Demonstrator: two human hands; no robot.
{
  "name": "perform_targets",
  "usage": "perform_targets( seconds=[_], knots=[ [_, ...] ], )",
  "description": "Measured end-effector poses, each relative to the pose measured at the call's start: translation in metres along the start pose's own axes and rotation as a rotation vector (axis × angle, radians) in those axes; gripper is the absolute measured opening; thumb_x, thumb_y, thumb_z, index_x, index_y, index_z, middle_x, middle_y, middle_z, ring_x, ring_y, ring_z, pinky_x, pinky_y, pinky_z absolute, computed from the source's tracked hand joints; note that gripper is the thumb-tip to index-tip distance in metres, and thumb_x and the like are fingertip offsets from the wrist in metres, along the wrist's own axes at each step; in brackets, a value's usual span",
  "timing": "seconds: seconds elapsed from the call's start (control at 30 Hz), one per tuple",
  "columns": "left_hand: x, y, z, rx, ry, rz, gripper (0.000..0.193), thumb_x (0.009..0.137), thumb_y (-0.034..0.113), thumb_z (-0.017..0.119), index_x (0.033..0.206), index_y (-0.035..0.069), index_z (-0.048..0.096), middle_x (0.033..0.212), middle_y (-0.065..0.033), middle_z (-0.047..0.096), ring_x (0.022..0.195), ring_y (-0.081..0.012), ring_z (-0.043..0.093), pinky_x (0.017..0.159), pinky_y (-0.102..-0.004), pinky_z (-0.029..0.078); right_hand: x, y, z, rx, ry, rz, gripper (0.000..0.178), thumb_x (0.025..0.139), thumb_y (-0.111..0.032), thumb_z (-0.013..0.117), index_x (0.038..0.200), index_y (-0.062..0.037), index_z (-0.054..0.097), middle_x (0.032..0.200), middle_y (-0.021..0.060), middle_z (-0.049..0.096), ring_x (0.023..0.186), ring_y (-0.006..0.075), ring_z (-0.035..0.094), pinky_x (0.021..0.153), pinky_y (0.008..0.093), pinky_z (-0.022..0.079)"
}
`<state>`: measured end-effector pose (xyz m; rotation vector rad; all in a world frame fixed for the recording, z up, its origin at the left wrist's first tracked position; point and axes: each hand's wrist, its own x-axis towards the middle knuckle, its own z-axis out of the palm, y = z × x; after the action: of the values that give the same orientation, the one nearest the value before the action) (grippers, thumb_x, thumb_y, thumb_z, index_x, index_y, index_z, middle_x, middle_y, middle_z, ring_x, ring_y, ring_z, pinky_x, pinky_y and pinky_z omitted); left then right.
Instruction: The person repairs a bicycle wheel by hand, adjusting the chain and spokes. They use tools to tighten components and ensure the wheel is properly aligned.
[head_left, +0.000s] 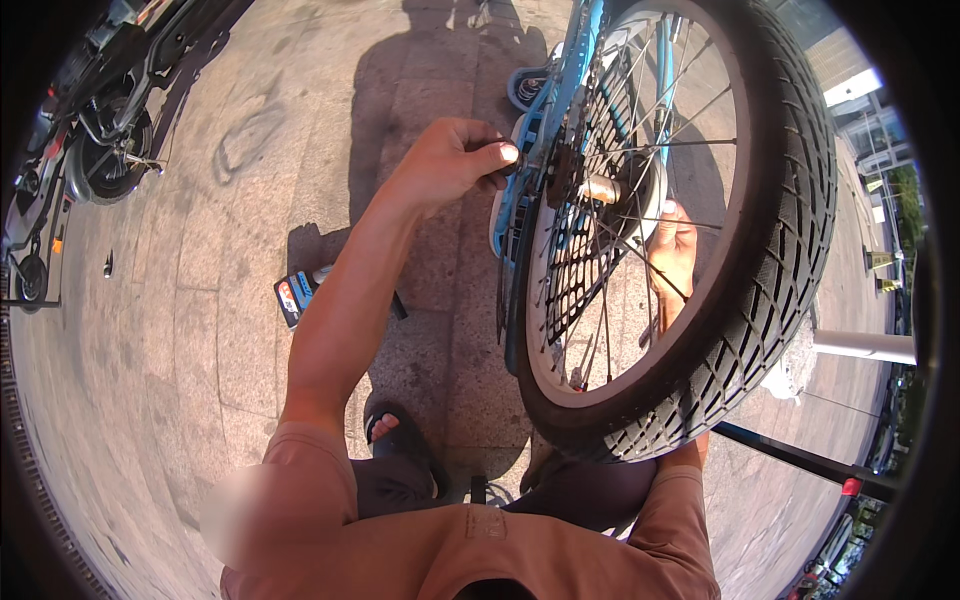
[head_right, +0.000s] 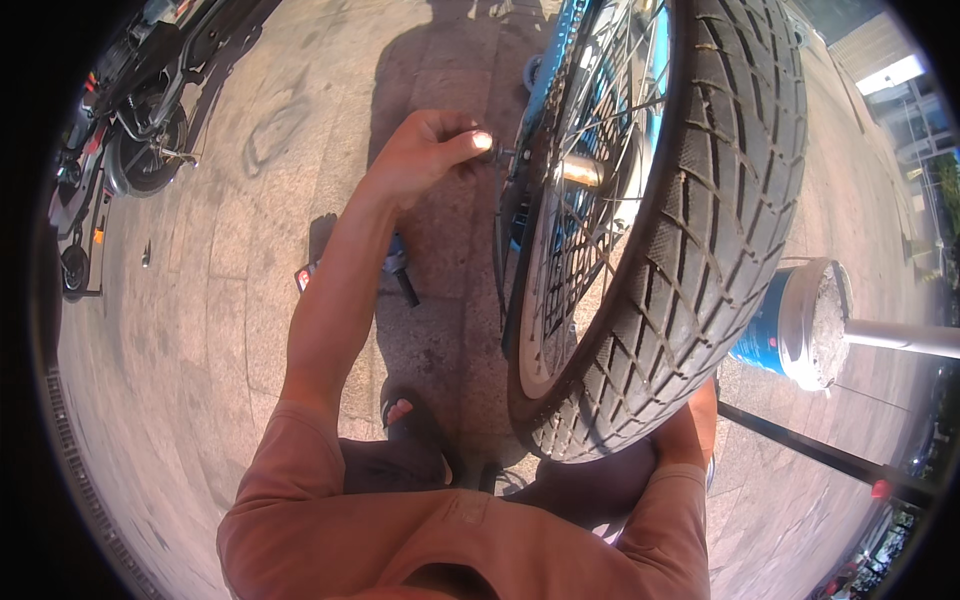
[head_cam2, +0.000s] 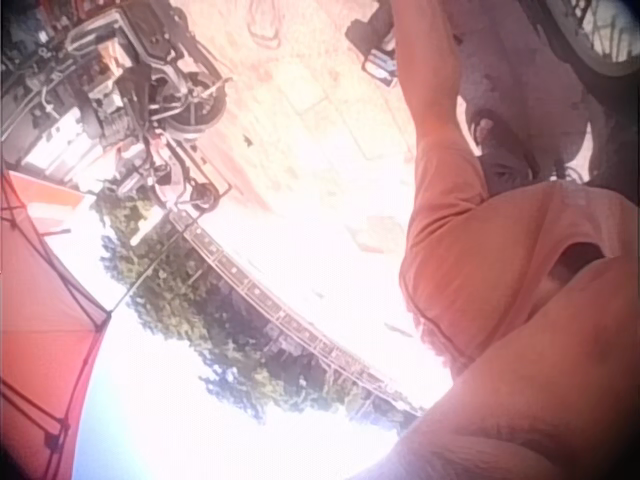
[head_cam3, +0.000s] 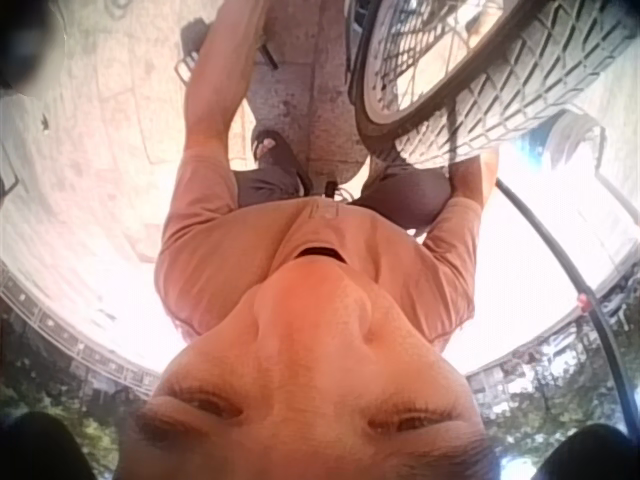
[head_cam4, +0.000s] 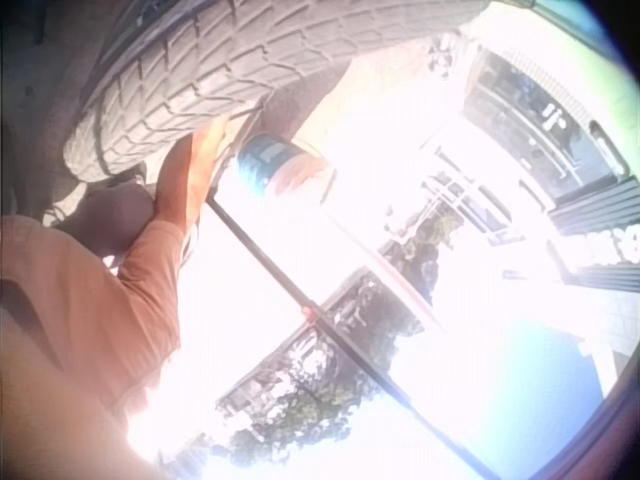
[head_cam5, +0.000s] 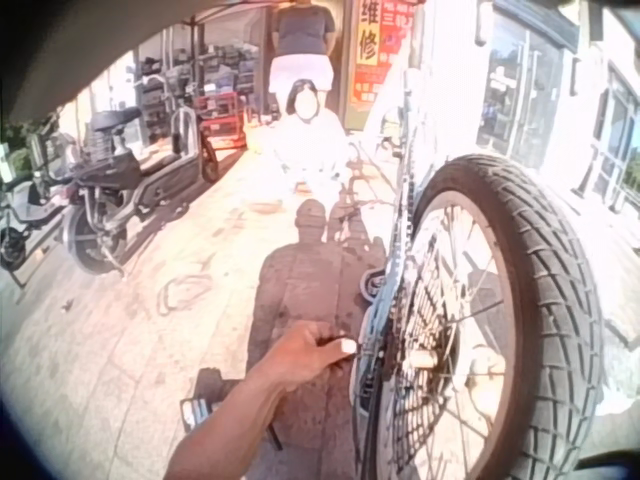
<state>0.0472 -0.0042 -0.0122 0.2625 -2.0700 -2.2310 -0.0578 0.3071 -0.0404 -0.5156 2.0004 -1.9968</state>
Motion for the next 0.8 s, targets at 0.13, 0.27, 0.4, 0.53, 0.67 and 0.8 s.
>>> perform_targets(
  seconds=[0.13, 0.27, 0.4, 0.53, 0.67, 0.8],
  knots=[
    [-0.002, -0.001, -0.001, 0.024, -0.018, -0.002, 0.025, 0.089, 0.016, 0.069, 0.107, -0.002, 0.068, 0.091, -0.0063, 0.069, 0.079, -0.0126, 0.063, 0.07, -0.0277, 0.052, 0.0, 0.001, -0.001, 0.005, 0.001, 0.005, 0.022, 0.098, -0.025, 0.058, 0.088, -0.0058, 0.057, 0.071, 0.0018, 0.054, 0.057, 0.0084, 0.048, 0.052, 0.022, 0.039],
    [-0.008, -0.006, 0.004, -0.035, 0.03, 0.055, 0.025, 0.089, 0.012, 0.069, 0.11, -0.001, 0.068, 0.096, -0.0054, 0.069, 0.086, -0.0122, 0.063, 0.077, -0.027, 0.051, 0.0, 0.002, -0.001, 0.005, -0.001, 0.008, 0.022, 0.098, -0.025, 0.057, 0.088, -0.0058, 0.057, 0.071, 0.0019, 0.054, 0.058, 0.0084, 0.048, 0.053, 0.022, 0.039],
    [-0.013, -0.011, 0.012, -0.16, 0.107, 0.071, 0.025, 0.09, 0.008, 0.067, 0.111, -0.005, 0.066, 0.095, -0.009, 0.069, 0.084, -0.0136, 0.065, 0.076, -0.0277, 0.054, 0.0, 0.003, -0.001, 0.01, 0.002, 0.007, 0.022, 0.098, -0.025, 0.057, 0.088, -0.0057, 0.057, 0.071, 0.002, 0.054, 0.058, 0.0085, 0.048, 0.053, 0.0221, 0.039],
    [-0.013, -0.009, 0.012, -0.145, 0.098, 0.068, 0.026, 0.09, 0.009, 0.068, 0.111, -0.005, 0.066, 0.095, -0.0098, 0.069, 0.083, -0.0144, 0.065, 0.075, -0.0283, 0.054, -0.001, 0.002, -0.002, 0.012, 0.002, 0.005, 0.022, 0.098, -0.025, 0.057, 0.089, -0.0056, 0.057, 0.072, 0.0021, 0.054, 0.058, 0.0085, 0.048, 0.053, 0.0222, 0.039],
    [-0.014, -0.003, 0.012, -0.134, 0.115, -0.004, 0.026, 0.089, 0.013, 0.07, 0.108, -0.003, 0.067, 0.095, -0.0077, 0.069, 0.085, -0.0131, 0.064, 0.077, -0.0269, 0.052, -0.002, 0.003, -0.002, 0.012, -0.003, 0.003, 0.021, 0.098, -0.025, 0.057, 0.089, -0.0055, 0.057, 0.072, 0.0022, 0.054, 0.059, 0.0085, 0.048, 0.053, 0.0222, 0.039],
    [-0.015, 0.0, 0.008, -0.092, 0.075, -0.097, 0.024, 0.088, 0.014, 0.071, 0.105, -0.003, 0.068, 0.095, -0.0074, 0.07, 0.084, -0.0132, 0.064, 0.077, -0.0265, 0.052, -0.003, 0.003, -0.002, 0.01, -0.001, 0.004, 0.021, 0.099, -0.025, 0.057, 0.089, -0.0054, 0.056, 0.072, 0.0023, 0.054, 0.059, 0.0086, 0.048, 0.054, 0.0223, 0.039]
  ],
)
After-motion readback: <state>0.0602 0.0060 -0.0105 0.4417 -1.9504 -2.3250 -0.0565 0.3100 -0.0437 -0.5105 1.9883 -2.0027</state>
